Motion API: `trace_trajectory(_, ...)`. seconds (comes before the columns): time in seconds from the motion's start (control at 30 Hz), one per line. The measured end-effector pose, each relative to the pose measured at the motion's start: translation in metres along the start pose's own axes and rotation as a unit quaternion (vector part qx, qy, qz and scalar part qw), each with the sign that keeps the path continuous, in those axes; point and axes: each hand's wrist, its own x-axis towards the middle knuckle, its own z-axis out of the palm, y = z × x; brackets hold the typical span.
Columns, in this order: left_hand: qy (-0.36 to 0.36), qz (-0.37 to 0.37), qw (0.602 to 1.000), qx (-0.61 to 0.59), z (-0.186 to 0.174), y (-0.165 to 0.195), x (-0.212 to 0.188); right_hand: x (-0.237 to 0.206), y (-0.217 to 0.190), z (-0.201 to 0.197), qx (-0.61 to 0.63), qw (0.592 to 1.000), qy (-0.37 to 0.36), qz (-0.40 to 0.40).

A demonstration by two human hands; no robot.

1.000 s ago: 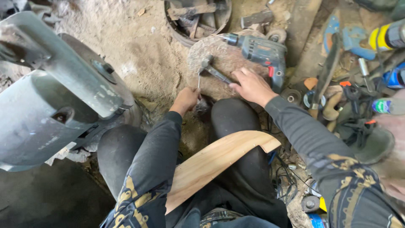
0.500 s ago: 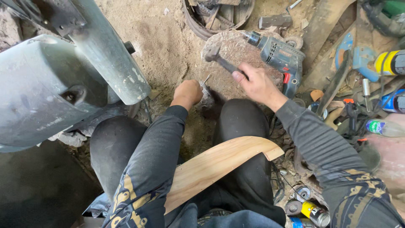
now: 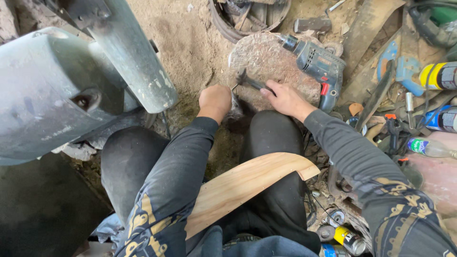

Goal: The person inserts metal wires into pre-drilled holes in a curved wooden piece, hammers them flush with a hammer, and trims the excess wire with pliers. The person repeats this process for multiple holes along the wood.

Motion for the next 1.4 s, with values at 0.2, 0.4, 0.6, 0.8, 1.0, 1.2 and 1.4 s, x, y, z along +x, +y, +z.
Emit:
trace_trajectory(0.2, -0.075, -0.02, 0.995, -0.067, -0.006, -0.003, 0.011, 0.002, 0.006, 0.002, 0.071, 0.996, -0.009, 0.05)
trace_trajectory(0.4, -0.104, 0.044, 0.983, -0.147, -0.003, -0.011, 0.011, -0.001, 0.008, 0.008, 0.057, 0.996, 0.024, 0.06)
trace_trajectory(0.6, -0.049, 0.017, 0.991, -0.122, -0.007, -0.01, 0.005, -0.006, 0.01, 0.014, 0.074, 0.988, 0.048, 0.129)
trace_trajectory(0.8, 0.08, -0.136, 0.96, -0.232, -0.011, -0.013, 0.012, -0.007, 0.012, 0.017, 0.061, 0.983, 0.116, 0.125)
trace_trajectory(1.0, 0.158, -0.171, 0.933, -0.273, -0.003, -0.02, 0.017, 0.004, 0.005, 0.009, 0.04, 0.992, 0.072, 0.097)
trace_trajectory(1.2, 0.131, -0.109, 0.96, -0.22, -0.002, -0.015, 0.02, 0.016, -0.005, 0.003, 0.037, 0.994, 0.047, 0.09)
trace_trajectory(1.4, 0.085, 0.054, 0.961, -0.256, -0.009, -0.012, 0.027, 0.014, 0.004, -0.002, 0.06, 0.991, 0.066, 0.103)
